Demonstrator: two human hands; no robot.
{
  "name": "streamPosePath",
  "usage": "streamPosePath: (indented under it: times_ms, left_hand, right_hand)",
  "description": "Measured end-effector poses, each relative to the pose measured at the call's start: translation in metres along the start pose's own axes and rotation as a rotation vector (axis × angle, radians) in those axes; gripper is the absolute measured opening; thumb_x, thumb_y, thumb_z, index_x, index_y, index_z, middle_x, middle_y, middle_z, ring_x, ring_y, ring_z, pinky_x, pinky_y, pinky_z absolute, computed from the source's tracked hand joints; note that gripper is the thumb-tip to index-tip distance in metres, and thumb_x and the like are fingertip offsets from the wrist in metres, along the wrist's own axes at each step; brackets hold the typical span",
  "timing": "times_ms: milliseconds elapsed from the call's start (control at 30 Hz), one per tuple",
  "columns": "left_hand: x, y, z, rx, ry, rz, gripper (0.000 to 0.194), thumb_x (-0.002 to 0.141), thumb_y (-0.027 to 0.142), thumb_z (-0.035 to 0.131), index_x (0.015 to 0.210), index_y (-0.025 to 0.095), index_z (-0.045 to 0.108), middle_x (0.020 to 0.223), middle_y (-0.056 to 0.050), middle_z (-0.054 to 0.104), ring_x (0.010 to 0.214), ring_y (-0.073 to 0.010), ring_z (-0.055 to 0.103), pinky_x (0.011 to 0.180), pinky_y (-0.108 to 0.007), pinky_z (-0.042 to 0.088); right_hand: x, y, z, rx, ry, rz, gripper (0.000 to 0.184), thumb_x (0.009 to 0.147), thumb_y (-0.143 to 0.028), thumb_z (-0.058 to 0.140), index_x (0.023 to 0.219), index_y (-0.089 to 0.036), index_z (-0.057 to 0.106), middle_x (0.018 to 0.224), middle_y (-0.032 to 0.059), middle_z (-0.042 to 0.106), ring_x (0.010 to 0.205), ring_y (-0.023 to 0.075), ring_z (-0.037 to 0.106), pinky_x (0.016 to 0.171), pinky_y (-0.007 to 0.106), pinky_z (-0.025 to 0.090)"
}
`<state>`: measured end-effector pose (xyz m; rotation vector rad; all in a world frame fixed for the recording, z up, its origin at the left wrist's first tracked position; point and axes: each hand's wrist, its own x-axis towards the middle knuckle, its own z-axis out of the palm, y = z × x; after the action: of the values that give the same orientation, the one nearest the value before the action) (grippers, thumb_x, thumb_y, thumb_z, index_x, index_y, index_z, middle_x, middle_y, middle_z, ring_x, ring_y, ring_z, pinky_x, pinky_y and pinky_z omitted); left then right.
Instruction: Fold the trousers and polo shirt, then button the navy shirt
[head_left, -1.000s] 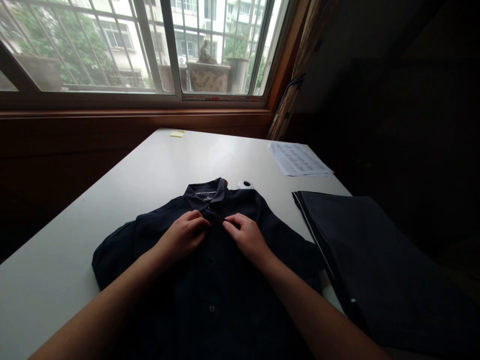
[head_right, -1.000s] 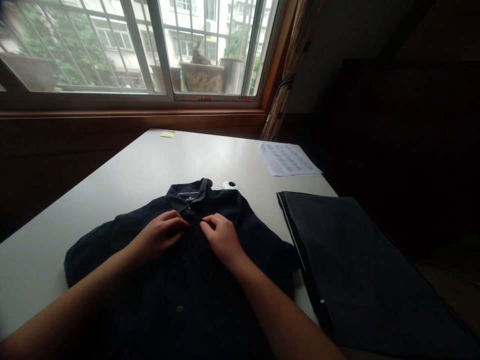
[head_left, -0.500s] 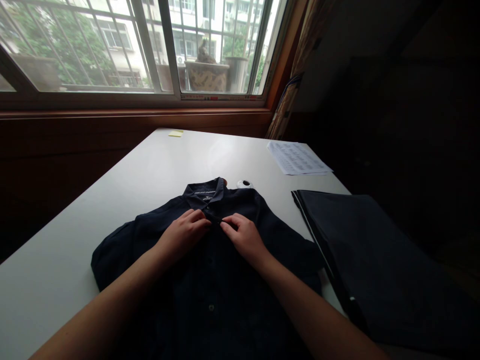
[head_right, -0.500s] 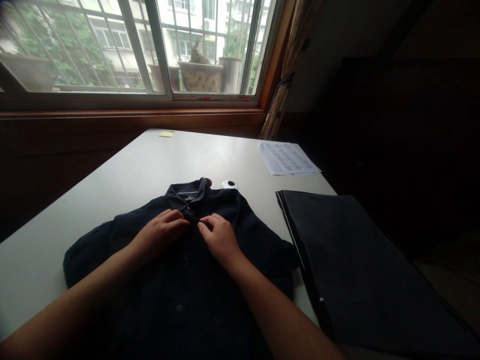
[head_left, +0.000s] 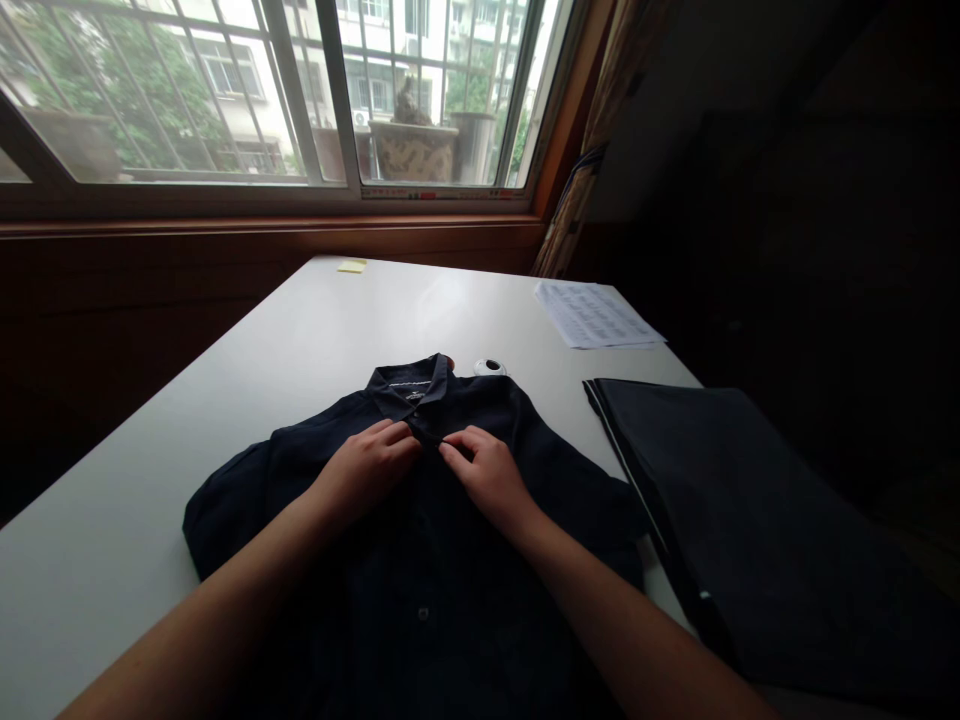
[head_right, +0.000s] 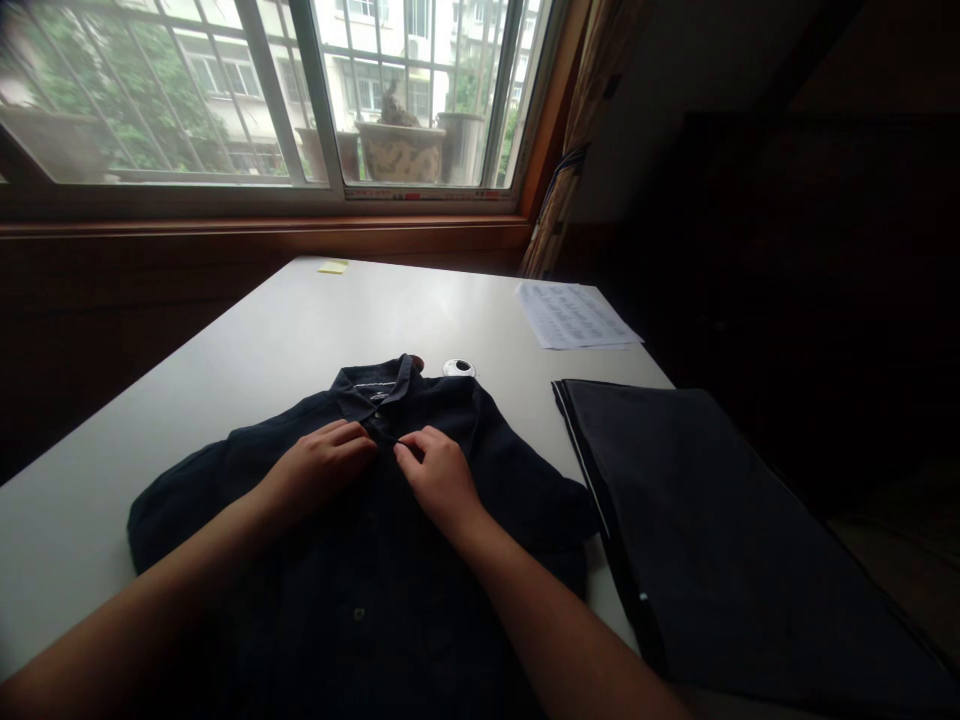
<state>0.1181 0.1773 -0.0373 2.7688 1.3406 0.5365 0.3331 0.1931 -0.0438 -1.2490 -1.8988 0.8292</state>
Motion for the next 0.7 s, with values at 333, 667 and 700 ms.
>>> streamPosePath:
  times_ms: [333,667,700]
  left_hand:
    - [0.0024,0.0037,-0.0001,0.072,0.062,0.014,0.014,0.096,0.015,0.05,0.089,0.017,0.062,0.087,-0.004,0.061,0.077,-0.0163,0.06,0.071,-0.028,0.051]
    - [0.0019,0.0058,-0.005,0.072,0.186,0.076,0.015,0.095,0.014,0.049,0.087,0.018,0.06,0.084,-0.004,0.062,0.074,-0.0148,0.058,0.068,-0.026,0.05]
    - [0.0019,0.0059,-0.0055,0.071,0.192,0.08,0.015,0.095,0.014,0.048,0.086,0.018,0.06,0.084,-0.004,0.062,0.073,-0.0148,0.058,0.068,-0.026,0.051]
  right_hand:
    - [0.0,-0.0025,-0.0015,0.024,0.011,0.024,0.012,0.089,-0.024,0.065,0.087,-0.02,0.076,0.084,0.0025,0.071,0.08,0.0173,0.066,0.075,0.028,0.047]
    - [-0.0007,-0.0027,-0.0021,0.086,0.019,0.016,0.013,0.089,-0.026,0.065,0.087,-0.02,0.076,0.084,0.0026,0.071,0.08,0.0174,0.066,0.076,0.028,0.048]
    - [-0.0011,-0.0029,-0.0024,0.097,0.026,0.008,0.013,0.089,-0.026,0.065,0.088,-0.02,0.076,0.084,0.0025,0.07,0.081,0.0173,0.066,0.077,0.028,0.048]
